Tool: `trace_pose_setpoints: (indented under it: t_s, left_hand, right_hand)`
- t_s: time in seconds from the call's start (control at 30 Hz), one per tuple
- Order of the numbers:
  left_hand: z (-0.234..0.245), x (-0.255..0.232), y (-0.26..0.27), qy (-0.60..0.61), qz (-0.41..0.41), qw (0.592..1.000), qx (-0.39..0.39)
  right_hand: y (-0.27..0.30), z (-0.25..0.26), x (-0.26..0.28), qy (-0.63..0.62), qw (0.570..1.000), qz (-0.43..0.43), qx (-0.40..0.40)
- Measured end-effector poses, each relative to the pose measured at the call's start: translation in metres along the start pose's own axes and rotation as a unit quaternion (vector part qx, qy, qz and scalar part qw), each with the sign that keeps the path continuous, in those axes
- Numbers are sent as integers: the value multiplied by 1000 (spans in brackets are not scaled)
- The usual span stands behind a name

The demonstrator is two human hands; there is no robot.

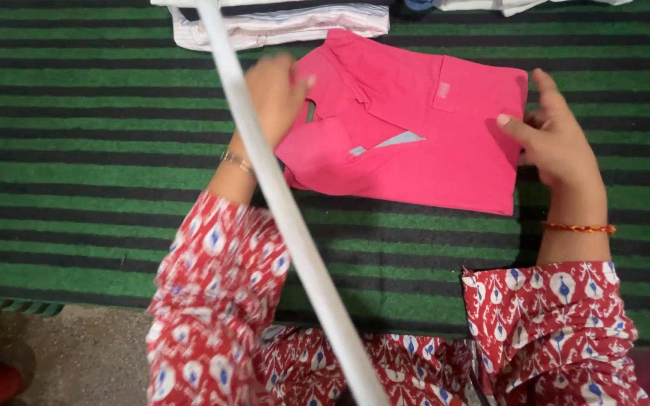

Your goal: The person folds a pair of blue jeans, then a black polo shirt, a white button-up shirt, and a pink polo shirt on a green striped mat. Each item is folded neatly and stacked on top of the previous one.

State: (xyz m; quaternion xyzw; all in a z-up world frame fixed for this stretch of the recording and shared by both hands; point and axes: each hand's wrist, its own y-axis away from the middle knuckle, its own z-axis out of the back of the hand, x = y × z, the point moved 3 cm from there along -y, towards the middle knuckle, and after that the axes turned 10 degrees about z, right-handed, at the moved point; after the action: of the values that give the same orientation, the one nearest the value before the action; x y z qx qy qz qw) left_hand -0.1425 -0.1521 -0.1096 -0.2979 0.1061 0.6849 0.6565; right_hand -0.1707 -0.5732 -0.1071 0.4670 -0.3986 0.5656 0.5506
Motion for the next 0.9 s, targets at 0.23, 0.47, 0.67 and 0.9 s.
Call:
trace_pose_setpoints:
  t_s: [0.23,0.47,0.67,0.9]
  left_hand:
    - [39,11,87,-76,83,989,91]
    - [39,22,84,6,192,981,0]
    - [20,31,42,-18,294,955,21]
    - [-9,42,30,13,240,967,-83]
  right_hand:
    - [-7,1,-14,-37,993,100,56]
    - [17,5,3,363,913,179,-55]
    - [15,-87,72,419,784,457,-27]
    - [-30,-236,99,412,805,418,84]
